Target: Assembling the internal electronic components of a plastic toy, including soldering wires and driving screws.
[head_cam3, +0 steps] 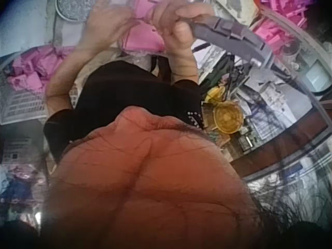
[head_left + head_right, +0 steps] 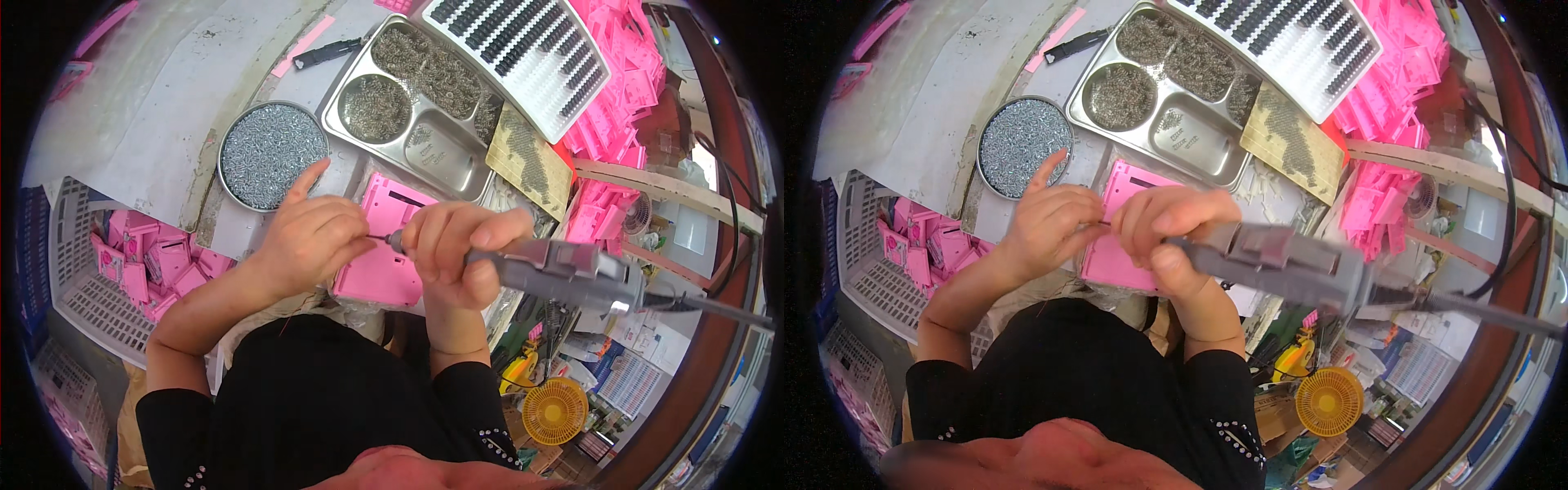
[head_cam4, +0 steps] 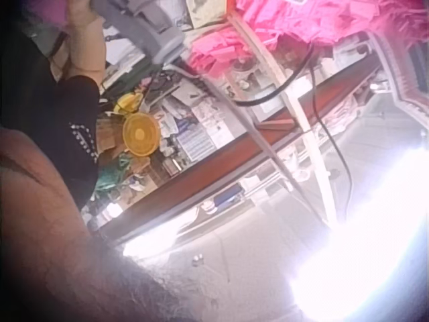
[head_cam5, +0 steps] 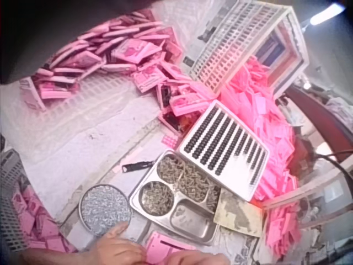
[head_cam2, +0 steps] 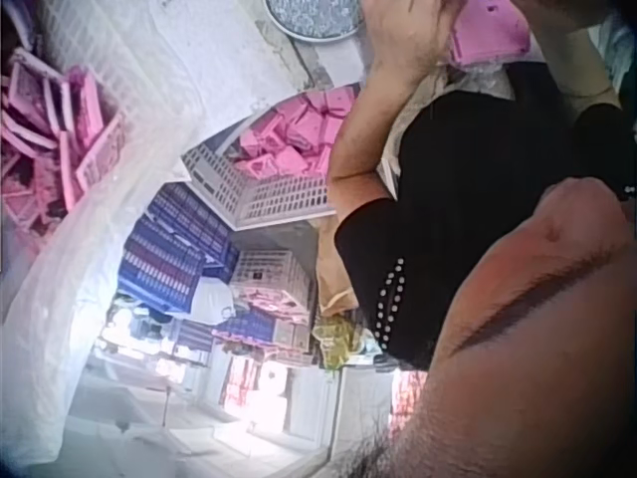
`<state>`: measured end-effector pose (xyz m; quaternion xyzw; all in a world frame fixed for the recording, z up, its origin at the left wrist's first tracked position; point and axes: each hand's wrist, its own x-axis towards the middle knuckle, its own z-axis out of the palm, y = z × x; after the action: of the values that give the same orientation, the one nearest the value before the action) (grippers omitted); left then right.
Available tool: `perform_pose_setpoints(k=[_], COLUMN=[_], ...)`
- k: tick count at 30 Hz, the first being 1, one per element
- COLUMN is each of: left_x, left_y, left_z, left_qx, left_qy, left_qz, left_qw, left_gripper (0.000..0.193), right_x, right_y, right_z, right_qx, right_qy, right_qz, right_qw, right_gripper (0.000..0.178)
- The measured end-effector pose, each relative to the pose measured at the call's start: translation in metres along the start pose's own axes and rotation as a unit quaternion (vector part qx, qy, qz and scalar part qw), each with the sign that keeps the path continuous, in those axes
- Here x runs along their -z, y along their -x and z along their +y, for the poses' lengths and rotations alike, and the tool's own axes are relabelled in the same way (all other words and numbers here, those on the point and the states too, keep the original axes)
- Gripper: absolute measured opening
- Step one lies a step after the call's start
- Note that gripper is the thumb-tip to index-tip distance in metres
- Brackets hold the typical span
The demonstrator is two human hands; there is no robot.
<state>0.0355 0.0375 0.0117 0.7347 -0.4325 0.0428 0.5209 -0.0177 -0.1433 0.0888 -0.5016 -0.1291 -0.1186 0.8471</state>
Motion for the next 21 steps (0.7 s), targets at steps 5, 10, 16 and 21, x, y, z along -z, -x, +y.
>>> perform_pose_setpoints(k=[5, 10, 16, 21], left_x=[0.007, 0.003, 0.003, 0.032], left_y=[-0.011, -0.006, -0.007, -0.023], left_z=[-0.010, -0.009, -0.009, -0.030], left_qx=[-0.021, -0.018, -0.020, 0.083], left_qy=[-0.011, 0.000, -0.018, -0.188], left_qz=[-0.004, 0.006, -0.026, 0.005], left_qw=[1.000, 1.000, 0.999, 0.979], left_gripper=[0.021, 0.022, 0.026, 0.024], right_x=[-0.001, -0.003, -0.003, 0.016], right_y=[-0.011, -0.011, -0.005, -0.022], right_z=[-0.002, -0.003, 0.001, 0.021], right_qx=[0.019, 0.030, 0.020, 0.119], right_qy=[0.022, 0.018, 0.014, 0.127], right_qz=[-0.003, -0.019, 0.003, 0.002], right_qw=[1.000, 0.999, 1.000, 0.985], right_gripper=[0.028, 0.027, 0.027, 0.023])
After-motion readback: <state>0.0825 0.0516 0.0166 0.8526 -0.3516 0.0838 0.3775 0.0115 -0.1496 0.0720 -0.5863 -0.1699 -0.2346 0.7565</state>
